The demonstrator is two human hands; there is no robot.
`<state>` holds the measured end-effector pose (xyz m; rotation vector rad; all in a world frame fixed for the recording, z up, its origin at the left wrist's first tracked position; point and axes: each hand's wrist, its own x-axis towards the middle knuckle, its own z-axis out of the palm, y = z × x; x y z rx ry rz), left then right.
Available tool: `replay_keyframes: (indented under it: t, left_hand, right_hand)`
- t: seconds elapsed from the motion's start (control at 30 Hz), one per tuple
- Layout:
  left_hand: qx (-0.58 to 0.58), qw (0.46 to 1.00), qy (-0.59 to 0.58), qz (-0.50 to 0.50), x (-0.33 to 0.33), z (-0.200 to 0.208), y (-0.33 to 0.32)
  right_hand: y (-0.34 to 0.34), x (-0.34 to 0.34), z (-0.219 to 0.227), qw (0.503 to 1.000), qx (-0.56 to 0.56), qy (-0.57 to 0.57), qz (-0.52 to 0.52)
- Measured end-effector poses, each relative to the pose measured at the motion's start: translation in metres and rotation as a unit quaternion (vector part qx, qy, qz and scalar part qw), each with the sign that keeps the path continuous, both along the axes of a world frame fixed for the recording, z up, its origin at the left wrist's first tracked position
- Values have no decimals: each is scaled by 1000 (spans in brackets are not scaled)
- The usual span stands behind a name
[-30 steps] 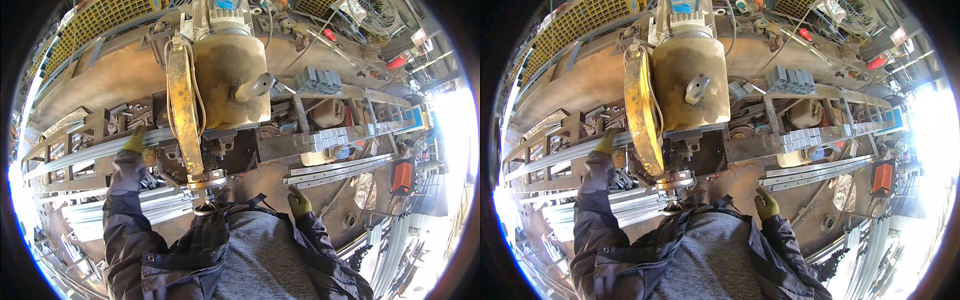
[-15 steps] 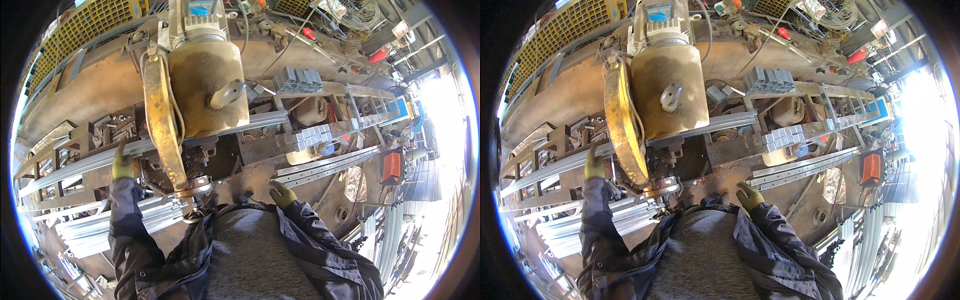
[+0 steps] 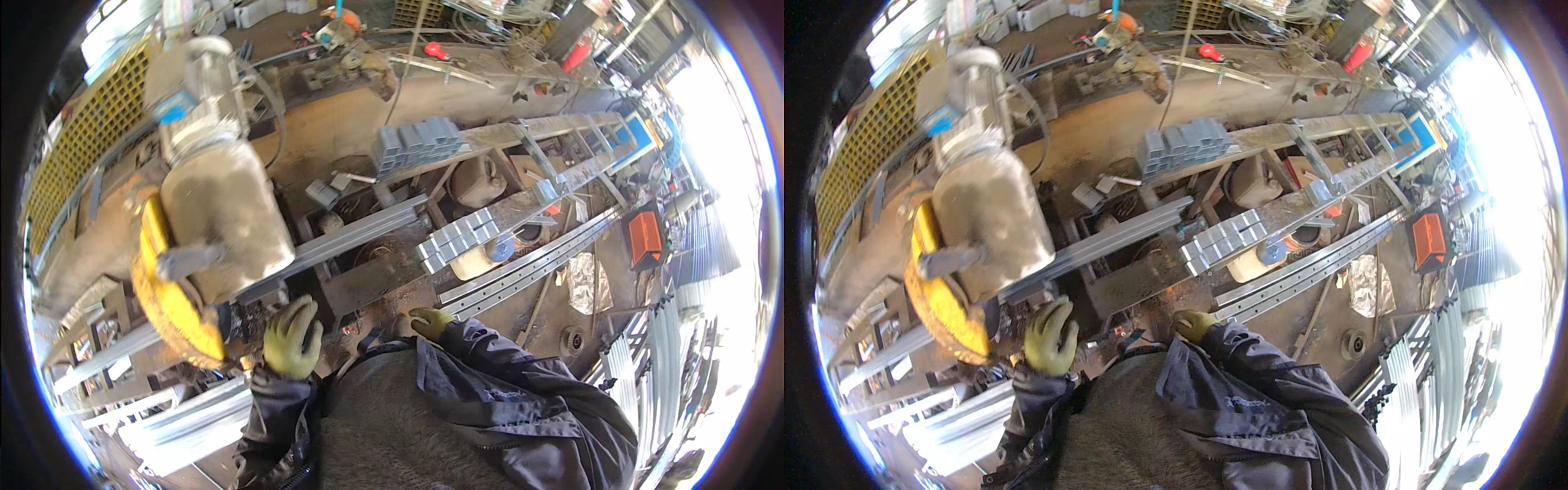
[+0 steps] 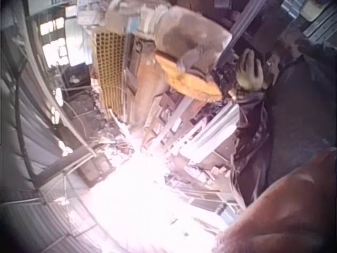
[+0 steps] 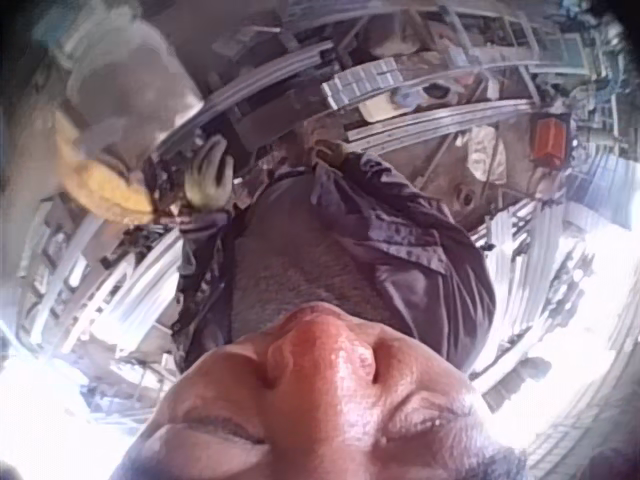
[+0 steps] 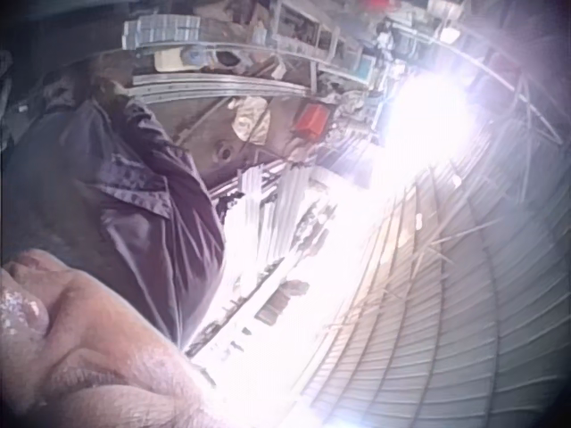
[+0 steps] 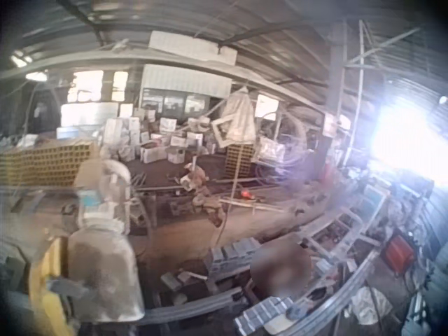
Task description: The person repeatedly picks up long metal profiles, places them on a chop saw, and cuts them to length. After each cut, the person stacks the cut pieces on a nearby workbench. The process is repeated multiple times throughout the clip.
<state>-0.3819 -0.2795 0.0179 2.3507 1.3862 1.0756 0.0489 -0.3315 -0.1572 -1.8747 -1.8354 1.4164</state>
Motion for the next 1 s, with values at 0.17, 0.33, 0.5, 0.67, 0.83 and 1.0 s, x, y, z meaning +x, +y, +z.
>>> replay_keyframes:
  t: [0.17, 0.33, 0.5, 0.67, 0.83, 1.0]
  left_hand:
    - [-134, 972, 173, 80, 61, -109, 128]
    - [-251, 909, 322, 79, 65, -144, 199]
    - [-213, 918, 331, 37, 116, -124, 212]
    - [-190, 919, 341, -57, 255, -121, 253]
    - [-108, 933, 309, -149, 373, -131, 294]
    - [-88, 947, 189, -245, 324, -125, 291]
  right_hand:
    - [3, 89, -26, 996, 27, -15, -81]
    - [-20, 180, -37, 983, -13, -31, -179]
    - [-40, 239, -45, 934, -27, -3, -357]
    - [-15, 284, -55, 875, 129, -35, -465]
    - [52, 335, -35, 832, 332, -78, -438]
    - [101, 363, -13, 842, 400, -114, -343]
